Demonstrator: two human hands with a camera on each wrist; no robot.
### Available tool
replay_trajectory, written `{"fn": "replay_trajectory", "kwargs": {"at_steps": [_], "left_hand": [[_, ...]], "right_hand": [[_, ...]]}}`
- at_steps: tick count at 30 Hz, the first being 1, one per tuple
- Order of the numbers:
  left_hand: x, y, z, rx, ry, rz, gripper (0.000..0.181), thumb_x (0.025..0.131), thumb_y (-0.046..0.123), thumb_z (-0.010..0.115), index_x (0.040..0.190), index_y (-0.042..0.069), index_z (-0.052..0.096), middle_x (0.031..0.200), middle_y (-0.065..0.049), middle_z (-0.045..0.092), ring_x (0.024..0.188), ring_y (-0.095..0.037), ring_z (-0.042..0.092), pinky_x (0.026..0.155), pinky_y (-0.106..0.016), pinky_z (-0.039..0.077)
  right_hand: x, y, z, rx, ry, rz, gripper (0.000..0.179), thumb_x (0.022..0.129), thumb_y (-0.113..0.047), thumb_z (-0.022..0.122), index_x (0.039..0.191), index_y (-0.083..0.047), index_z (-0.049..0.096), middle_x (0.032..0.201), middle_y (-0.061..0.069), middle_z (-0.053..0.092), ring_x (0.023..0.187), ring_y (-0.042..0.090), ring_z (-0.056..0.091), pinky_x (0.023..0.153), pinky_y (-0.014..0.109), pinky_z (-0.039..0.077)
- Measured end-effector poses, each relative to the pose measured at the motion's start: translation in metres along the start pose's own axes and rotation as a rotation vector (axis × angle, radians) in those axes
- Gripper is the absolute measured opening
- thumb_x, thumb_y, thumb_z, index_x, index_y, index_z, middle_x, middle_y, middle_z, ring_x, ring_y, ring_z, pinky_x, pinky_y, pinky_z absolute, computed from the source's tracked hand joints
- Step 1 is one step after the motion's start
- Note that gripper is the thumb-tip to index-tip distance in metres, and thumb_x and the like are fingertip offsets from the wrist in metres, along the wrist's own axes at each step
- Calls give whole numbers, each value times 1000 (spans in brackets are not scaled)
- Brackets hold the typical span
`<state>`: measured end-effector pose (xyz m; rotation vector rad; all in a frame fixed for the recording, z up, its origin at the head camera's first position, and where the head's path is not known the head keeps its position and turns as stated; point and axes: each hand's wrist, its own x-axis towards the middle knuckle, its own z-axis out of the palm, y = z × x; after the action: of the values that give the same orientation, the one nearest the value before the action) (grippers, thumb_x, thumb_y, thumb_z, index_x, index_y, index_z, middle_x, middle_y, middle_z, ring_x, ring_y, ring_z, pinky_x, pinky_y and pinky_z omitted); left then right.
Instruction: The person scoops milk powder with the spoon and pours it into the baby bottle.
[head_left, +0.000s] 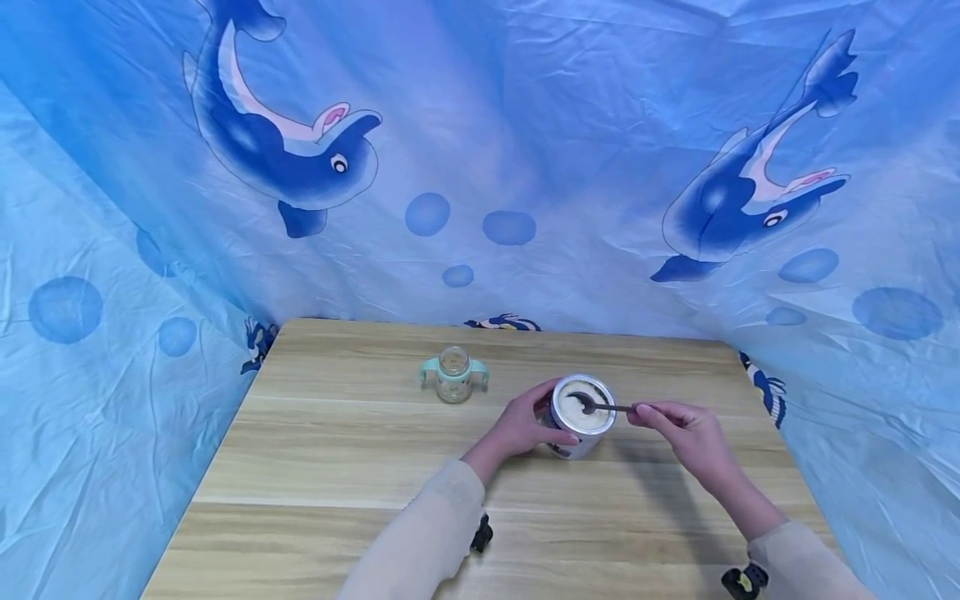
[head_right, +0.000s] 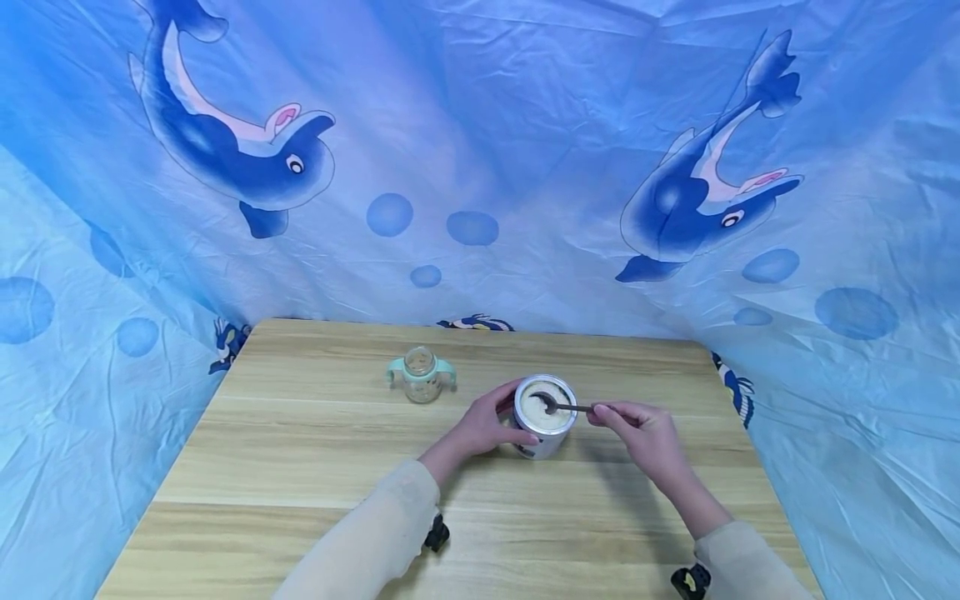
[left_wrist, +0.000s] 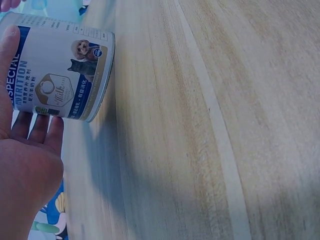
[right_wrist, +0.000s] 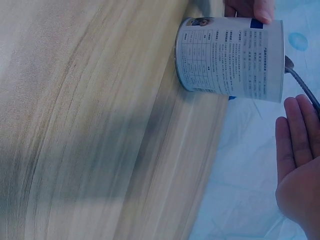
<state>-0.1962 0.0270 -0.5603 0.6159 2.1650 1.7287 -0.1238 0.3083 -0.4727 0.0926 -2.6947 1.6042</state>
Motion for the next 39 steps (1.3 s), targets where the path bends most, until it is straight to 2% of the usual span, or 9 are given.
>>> {"fn": "replay_trajectory", "kwargs": {"at_steps": [4,9,18,27,33,39], "left_hand": [[0,1,1,-16,6,5,98,76,21,100,160,30,49,155,8,58,146,-15,50,124,-35,38],[0,1,0,-10,7,5,98,76,21,100,160,30,50,155,8,58,146,-15,51,124,-35,38],[2,0,1,8,14,4,101,74,21,101,161,28,49,156,6,58,146,-15,51,125,-35,37],[3,0,0,35,12,3,100,76,24,100,161,28,48,157,6,57,147,-16,50,125,-35,38],[2,2,-1,37,6,2,100,76,23,100,162,28,48,157,5,57,147,-16,50,125,-34,38],[2,2,0,36,6,-8,100,76,22,100,162,28,48,158,5,56,148,-17,49,125,-35,37]], "right_hand": [[1,1,0,52,-36,33,36,108,-25,67,124,6,76,109,14,81,100,7,77,90,12,56],[4,3,-1,68,-58,74,39,108,-28,67,124,6,75,109,14,81,99,10,78,90,13,56],[5,6,1,14,-83,93,36,108,-29,67,119,3,78,101,9,82,96,12,79,88,20,60],[5,9,3,185,-146,172,40,110,-25,64,124,12,71,103,12,82,96,17,80,91,18,58],[6,18,4,278,-148,225,44,112,-24,60,126,17,67,102,10,82,96,16,80,92,27,63],[10,23,2,321,-138,285,44,112,-26,58,128,15,67,102,7,82,95,15,79,90,26,63]]}}
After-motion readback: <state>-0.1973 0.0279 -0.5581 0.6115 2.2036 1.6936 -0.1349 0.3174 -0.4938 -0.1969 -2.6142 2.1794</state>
